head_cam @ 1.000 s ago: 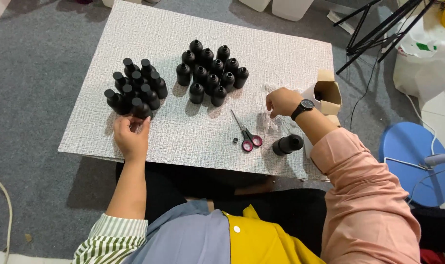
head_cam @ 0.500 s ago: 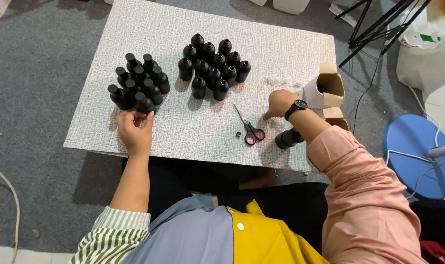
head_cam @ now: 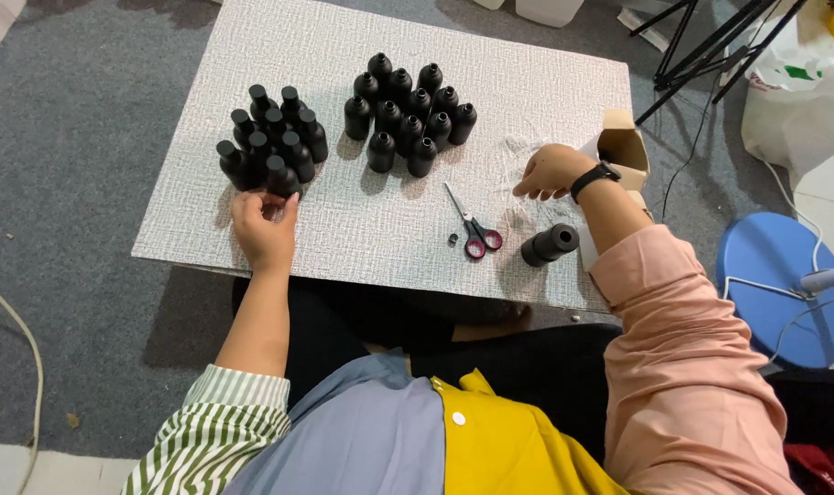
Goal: Assembling small black dropper bottles by inserting plastic tips and screwing on caps.
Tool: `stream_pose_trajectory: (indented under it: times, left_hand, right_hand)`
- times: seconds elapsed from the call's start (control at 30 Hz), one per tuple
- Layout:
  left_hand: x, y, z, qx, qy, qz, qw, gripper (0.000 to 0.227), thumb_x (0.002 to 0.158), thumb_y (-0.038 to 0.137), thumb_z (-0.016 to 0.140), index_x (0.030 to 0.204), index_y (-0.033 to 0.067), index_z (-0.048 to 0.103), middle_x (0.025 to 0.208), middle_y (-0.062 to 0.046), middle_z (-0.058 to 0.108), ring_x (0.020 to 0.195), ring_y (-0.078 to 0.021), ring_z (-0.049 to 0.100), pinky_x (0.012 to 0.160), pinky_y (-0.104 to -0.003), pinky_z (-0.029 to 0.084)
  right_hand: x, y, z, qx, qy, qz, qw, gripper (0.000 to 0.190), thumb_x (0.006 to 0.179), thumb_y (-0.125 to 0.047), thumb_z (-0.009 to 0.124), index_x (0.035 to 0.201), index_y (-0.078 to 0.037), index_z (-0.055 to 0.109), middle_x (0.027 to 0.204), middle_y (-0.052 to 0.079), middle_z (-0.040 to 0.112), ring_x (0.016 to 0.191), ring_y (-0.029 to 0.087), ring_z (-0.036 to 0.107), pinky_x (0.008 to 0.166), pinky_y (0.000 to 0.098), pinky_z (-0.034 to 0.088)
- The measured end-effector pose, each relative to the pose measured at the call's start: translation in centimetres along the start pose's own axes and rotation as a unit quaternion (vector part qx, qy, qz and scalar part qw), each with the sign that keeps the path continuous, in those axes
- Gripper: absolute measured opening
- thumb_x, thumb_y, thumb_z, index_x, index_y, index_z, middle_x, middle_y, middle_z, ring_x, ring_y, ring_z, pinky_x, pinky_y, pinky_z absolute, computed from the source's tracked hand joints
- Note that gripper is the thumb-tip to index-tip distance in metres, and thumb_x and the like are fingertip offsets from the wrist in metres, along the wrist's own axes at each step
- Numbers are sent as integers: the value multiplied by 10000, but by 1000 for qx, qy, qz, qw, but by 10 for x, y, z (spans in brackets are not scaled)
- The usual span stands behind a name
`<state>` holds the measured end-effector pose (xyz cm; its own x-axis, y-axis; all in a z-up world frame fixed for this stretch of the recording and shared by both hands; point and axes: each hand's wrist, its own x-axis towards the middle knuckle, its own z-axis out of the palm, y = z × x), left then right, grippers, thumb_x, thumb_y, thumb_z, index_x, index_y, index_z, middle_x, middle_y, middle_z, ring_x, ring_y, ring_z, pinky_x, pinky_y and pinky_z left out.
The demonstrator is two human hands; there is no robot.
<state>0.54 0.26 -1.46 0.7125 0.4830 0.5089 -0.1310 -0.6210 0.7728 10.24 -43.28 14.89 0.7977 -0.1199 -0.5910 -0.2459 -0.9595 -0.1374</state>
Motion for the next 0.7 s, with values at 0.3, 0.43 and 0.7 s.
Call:
stream_pose_trajectory:
  times: [0.3, 0.43, 0.7]
  left_hand:
    - [-1, 0, 0, 15, 0, 5, 1000, 336, 746, 146, 929, 802, 113, 599, 1012, -60, 534, 932, -262, 651, 779, -322, 617]
    - [2, -1, 1, 9, -3, -8, 1000, 332, 757, 137, 930, 804, 125, 602, 1005, -43, 538, 931, -256, 647, 791, -309, 605]
    - [6, 3, -17, -122, -87, -96, 984, 313, 806, 121, 906, 913, 90, 613, 1077, -103, 542, 1058, -322, 657, 919, -300, 586]
  right_hand:
    - [-39, -16, 26, -14, -52, -66, 996, 388, 905, -252, 671, 1174, 26, 704, 955, 149, 798, 905, 268, 776, 840, 391, 608]
    - [-26, -8, 40, -24, -52, -75, 996, 384, 925, -248, 658, 1175, 41, 696, 966, 168, 792, 913, 290, 772, 827, 423, 617]
    - [-61, -16, 30, -5, 106, -136, 985, 351, 947, -307, 705, 1126, -5, 711, 956, 163, 753, 970, 331, 729, 842, 451, 581]
